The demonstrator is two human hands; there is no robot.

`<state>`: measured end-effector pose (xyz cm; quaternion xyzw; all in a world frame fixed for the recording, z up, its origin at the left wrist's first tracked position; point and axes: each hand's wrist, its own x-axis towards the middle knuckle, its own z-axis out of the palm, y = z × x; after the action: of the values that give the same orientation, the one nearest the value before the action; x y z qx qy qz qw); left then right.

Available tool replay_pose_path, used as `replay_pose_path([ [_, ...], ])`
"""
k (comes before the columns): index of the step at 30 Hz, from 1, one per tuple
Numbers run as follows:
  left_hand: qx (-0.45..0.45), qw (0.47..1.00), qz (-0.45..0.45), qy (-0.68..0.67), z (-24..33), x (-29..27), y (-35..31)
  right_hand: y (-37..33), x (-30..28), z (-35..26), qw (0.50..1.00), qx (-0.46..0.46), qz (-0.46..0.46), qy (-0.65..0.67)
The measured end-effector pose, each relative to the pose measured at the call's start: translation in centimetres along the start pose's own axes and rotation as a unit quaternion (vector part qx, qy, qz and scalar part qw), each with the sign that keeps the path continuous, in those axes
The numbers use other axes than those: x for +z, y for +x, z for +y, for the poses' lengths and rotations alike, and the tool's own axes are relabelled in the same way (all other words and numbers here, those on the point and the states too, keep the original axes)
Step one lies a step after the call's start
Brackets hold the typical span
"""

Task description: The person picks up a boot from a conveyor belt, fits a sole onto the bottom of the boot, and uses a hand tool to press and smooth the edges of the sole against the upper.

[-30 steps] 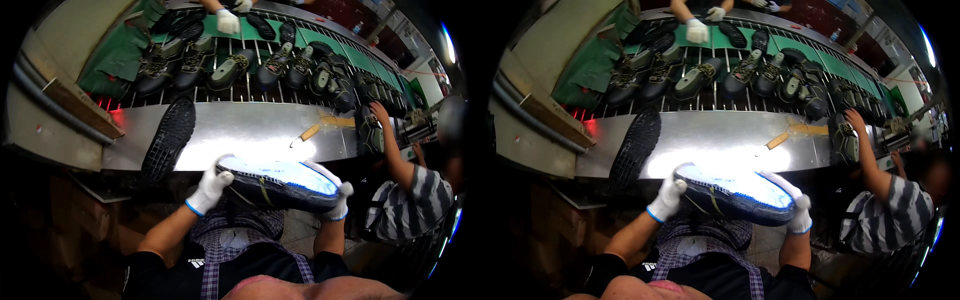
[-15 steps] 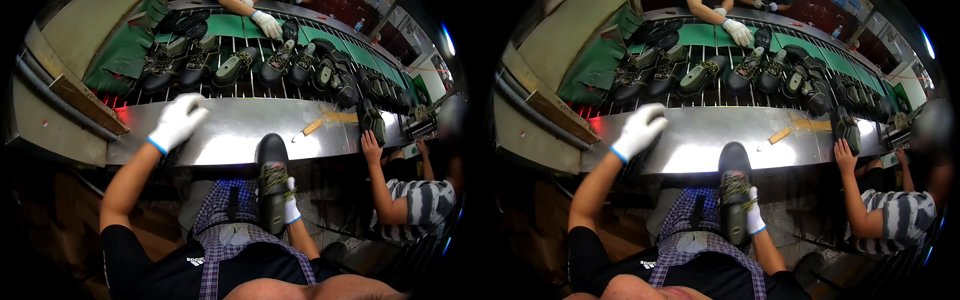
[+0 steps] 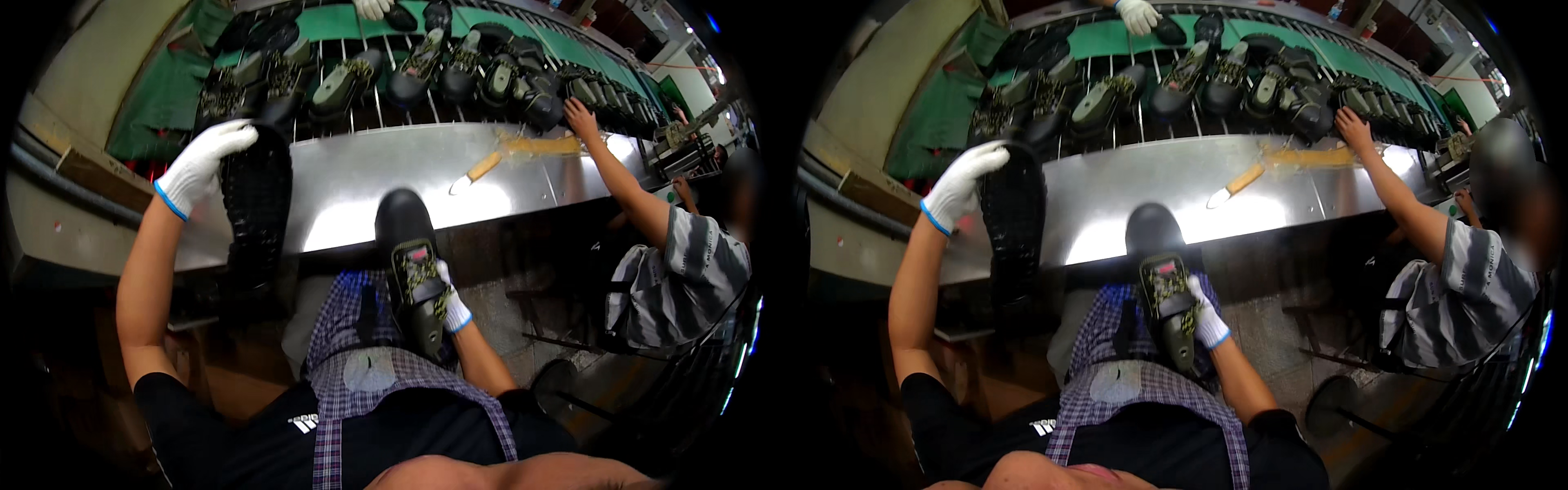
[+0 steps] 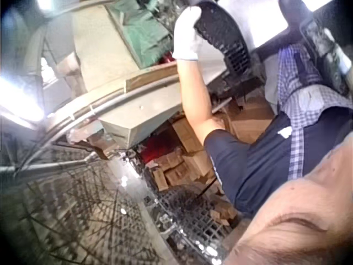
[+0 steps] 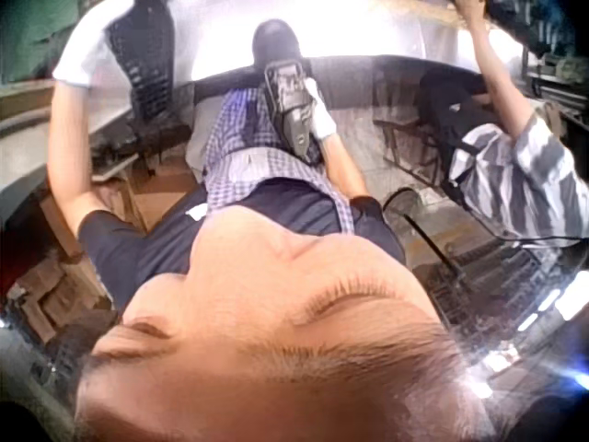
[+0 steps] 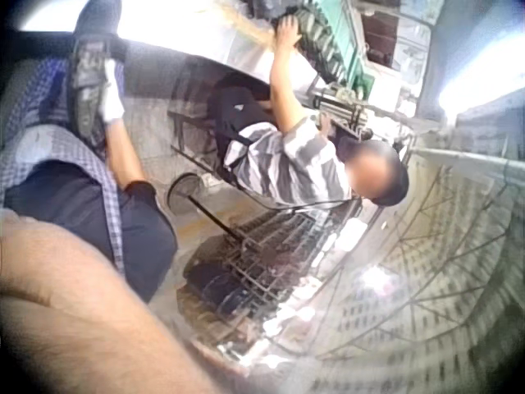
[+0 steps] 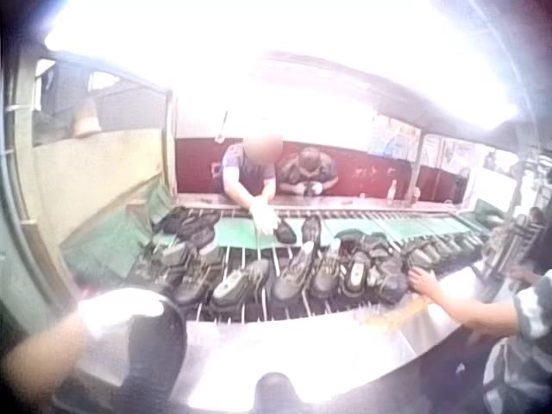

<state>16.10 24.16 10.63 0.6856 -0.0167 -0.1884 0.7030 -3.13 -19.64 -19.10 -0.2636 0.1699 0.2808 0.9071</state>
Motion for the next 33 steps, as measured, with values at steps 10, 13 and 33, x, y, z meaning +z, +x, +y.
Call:
replay_pose_path([
  [10, -0.042, 0.973, -0.145, -0.177, -9.6, 12.8, -2.1, -2.4, 5.7, -2.5, 0.986, 0.148, -0.049, 0.064],
  [13, -0.035, 0.973, -0.184, -0.133, -14.1, 14.3, -0.9, -3.1, 1.4, 0.0, 0.983, 0.166, 0.059, 0.056],
  [33, -0.139, 0.874, -0.289, -0.365, -17.2, 16.9, 1.6, -7.5, 3.0, 1.3, 0.989, 0.031, -0.090, -0.115],
])
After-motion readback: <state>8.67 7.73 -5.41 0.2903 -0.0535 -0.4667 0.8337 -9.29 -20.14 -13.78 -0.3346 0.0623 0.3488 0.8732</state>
